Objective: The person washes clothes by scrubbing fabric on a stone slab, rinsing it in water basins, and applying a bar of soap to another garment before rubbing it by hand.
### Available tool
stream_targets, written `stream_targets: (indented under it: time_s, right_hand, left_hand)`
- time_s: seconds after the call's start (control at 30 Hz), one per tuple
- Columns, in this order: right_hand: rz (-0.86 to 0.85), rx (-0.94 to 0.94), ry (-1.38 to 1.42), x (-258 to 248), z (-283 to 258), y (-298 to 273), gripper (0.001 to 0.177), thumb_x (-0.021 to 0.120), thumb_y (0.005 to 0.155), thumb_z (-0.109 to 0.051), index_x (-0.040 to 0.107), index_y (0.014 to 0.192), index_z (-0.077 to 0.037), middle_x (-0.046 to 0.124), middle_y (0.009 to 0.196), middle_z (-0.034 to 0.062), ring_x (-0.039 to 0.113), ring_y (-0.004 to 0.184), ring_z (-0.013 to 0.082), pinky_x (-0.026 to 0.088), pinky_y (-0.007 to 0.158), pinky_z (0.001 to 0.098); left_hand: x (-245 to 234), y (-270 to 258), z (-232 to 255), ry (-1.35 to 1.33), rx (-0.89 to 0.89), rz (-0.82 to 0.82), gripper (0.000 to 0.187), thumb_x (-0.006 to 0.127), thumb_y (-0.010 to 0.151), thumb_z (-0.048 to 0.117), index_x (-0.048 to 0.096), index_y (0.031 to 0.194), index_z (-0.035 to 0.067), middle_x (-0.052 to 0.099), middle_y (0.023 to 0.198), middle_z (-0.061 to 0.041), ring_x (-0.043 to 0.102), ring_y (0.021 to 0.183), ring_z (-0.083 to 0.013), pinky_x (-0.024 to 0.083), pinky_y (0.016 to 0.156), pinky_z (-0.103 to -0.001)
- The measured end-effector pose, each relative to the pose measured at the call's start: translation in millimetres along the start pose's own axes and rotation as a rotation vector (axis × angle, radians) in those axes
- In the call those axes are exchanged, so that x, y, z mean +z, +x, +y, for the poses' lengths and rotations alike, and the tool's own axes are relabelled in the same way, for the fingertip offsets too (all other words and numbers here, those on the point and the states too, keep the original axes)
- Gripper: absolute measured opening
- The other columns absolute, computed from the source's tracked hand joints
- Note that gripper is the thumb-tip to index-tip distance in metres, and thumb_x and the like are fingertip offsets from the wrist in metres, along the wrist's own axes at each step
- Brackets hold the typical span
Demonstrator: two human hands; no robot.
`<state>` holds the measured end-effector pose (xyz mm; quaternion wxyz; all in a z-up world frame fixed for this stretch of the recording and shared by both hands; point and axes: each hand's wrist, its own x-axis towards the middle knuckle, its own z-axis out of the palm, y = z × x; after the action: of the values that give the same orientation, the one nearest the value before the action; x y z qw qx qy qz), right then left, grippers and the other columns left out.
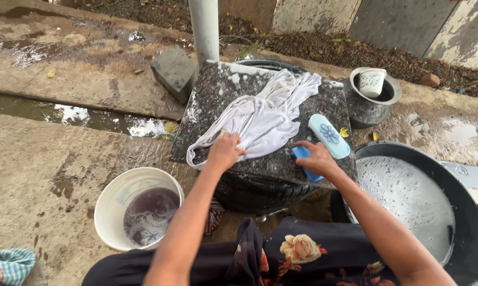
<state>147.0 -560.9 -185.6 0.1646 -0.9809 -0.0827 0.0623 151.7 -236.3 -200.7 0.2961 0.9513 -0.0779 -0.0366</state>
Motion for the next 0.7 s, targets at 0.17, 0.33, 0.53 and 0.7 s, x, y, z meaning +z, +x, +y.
stream_targets:
  time_s: [0.17,0.33,0.53,0.7]
  right_hand:
    - [0.179,0.2,0.621,-10,-33,61,0.062,0.072,0.085,-0.027,0.051,0.143,-0.017,0.068,0.11,0.0188,0.064,0.083,0.0256,0.053,0.074,0.0455]
    - [0.315,-0.423,0.008,116,-126,108,0.038,0.057,0.098,-0.016,0.054,0.135,-0.017,0.065,0.125,0.0148,0.065,0.106,0.0281,0.054,0.088,0.0487]
    - [0.243,-0.633,-0.232,91,-106,132,0.044,0.054,0.104,-0.04,0.052,0.147,-0.033,0.055,0.133,0.0125,0.055,0.112,0.0321,0.046,0.093,0.0542]
    - [0.441,-0.287,-0.191,67,-120,172,0.039,0.06,0.102,-0.041,0.057,0.14,-0.033,0.054,0.131,0.0184,0.053,0.111,0.036,0.044,0.089,0.0609]
  left_hand:
    - [-15,-40,-35,0.085,0.212,-0.045,0.026,0.067,0.098,0.036,0.066,0.108,0.012,0.066,0.12,-0.011,0.068,0.108,-0.0317,0.053,0.091,-0.05]
    - [6,-23,-47,0.101,0.004,0.621,0.032,0.058,0.096,0.026,0.065,0.125,0.015,0.058,0.137,-0.012,0.05,0.131,-0.0381,0.03,0.104,-0.062]
    - [21,-12,-55,0.283,-0.287,0.522,0.049,0.043,0.102,0.024,0.051,0.148,0.011,0.038,0.162,-0.01,0.031,0.15,-0.0359,0.01,0.119,-0.065]
    - [14,-7,-49,0.247,-0.281,0.478,0.049,0.041,0.102,0.024,0.045,0.148,0.008,0.035,0.162,-0.009,0.027,0.149,-0.0362,0.005,0.118,-0.066]
